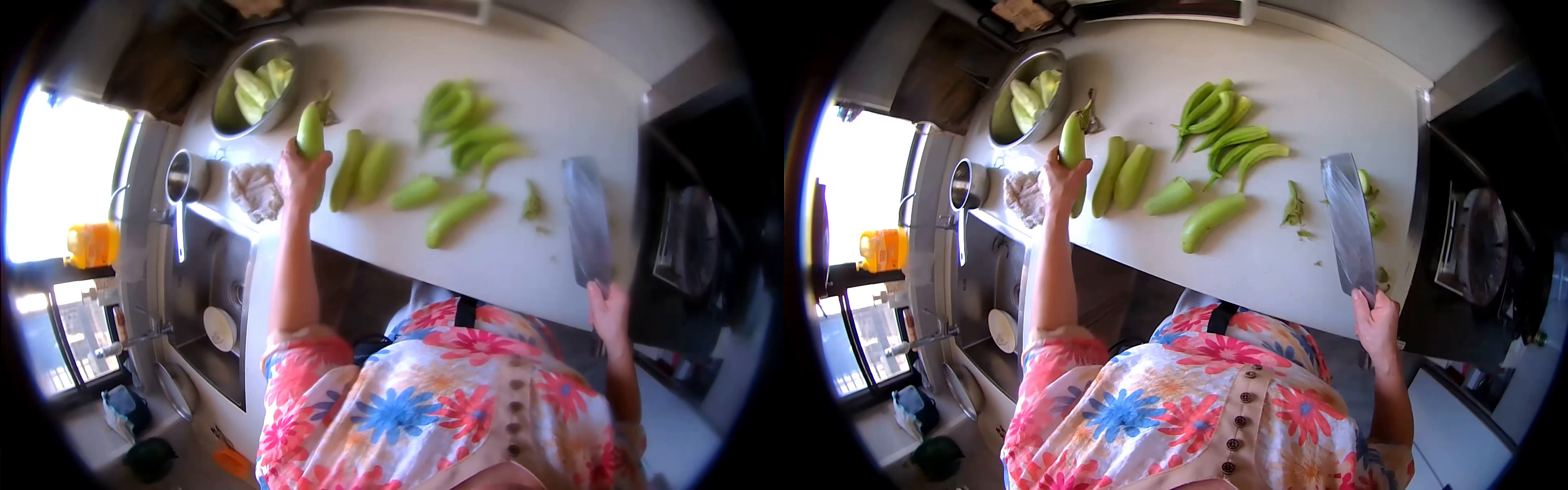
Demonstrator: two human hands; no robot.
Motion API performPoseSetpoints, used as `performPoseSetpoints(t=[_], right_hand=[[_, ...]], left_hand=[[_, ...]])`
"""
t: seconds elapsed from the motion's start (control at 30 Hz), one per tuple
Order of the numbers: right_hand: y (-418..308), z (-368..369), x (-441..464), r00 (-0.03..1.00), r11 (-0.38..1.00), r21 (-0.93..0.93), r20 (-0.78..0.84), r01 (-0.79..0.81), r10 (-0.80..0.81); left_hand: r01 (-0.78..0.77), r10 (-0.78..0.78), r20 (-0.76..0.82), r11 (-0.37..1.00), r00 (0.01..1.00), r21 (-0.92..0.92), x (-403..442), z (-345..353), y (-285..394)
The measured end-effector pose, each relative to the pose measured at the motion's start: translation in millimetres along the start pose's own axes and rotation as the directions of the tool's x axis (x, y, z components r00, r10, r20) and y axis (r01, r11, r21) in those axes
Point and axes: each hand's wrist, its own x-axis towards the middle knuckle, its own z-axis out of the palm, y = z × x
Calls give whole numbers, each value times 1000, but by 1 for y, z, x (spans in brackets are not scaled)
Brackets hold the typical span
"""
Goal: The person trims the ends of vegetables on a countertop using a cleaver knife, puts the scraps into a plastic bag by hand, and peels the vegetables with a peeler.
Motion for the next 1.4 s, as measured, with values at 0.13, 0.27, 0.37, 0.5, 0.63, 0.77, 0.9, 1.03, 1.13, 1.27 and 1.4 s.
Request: performPoseSetpoints(t=[0.13, 0.27, 0.37, 0.5, 0.63, 0.77, 0.9, 1.03, 1.13, 1.27, 1.4], right_hand=[[5, -3, -5, 996, 997, -28, -56, 75, -76], [-25, 2, -16, 972, 972, 8, -39, 234, -233], [-19, 12, -16, 936, 937, -14, -42, 349, -350], [0, 8, -16, 918, 913, -93, 15, 397, -397], [10, 1, -17, 918, 906, -149, 91, 396, -386], [8, -3, -15, 903, 885, -182, 128, 428, -411], [12, -6, -13, 866, 841, -208, 165, 499, -472], [11, -6, -8, 853, 822, -237, 220, 518, -474], [13, -5, -2, 856, 822, -260, 260, 507, -446], [13, -4, 11, 867, 812, -331, 317, 480, -384], [14, 4, 19, 882, 834, -314, 291, 454, -371]], left_hand=[[-243, 286, 260, 952, 922, -186, -86, -8, 77], [211, 424, 737, 774, 527, -597, -152, 50, 105], [821, 376, 925, 513, 48, -251, -178, 86, 102], [947, 477, 870, 320, -127, -38, -196, 103, 102], [957, 527, 838, 290, -142, -20, -200, 112, 102], [952, 508, 850, 305, -140, -26, -205, 115, 102], [946, 462, 875, 325, -143, -17, -211, 118, 104], [920, 411, 904, 387, -118, -56, -214, 118, 106], [821, 384, 922, 512, 44, -252, -218, 114, 114], [696, 307, 931, 625, 196, -353, -225, 122, 119], [404, 381, 856, 763, 349, -504, -224, 127, 124]])
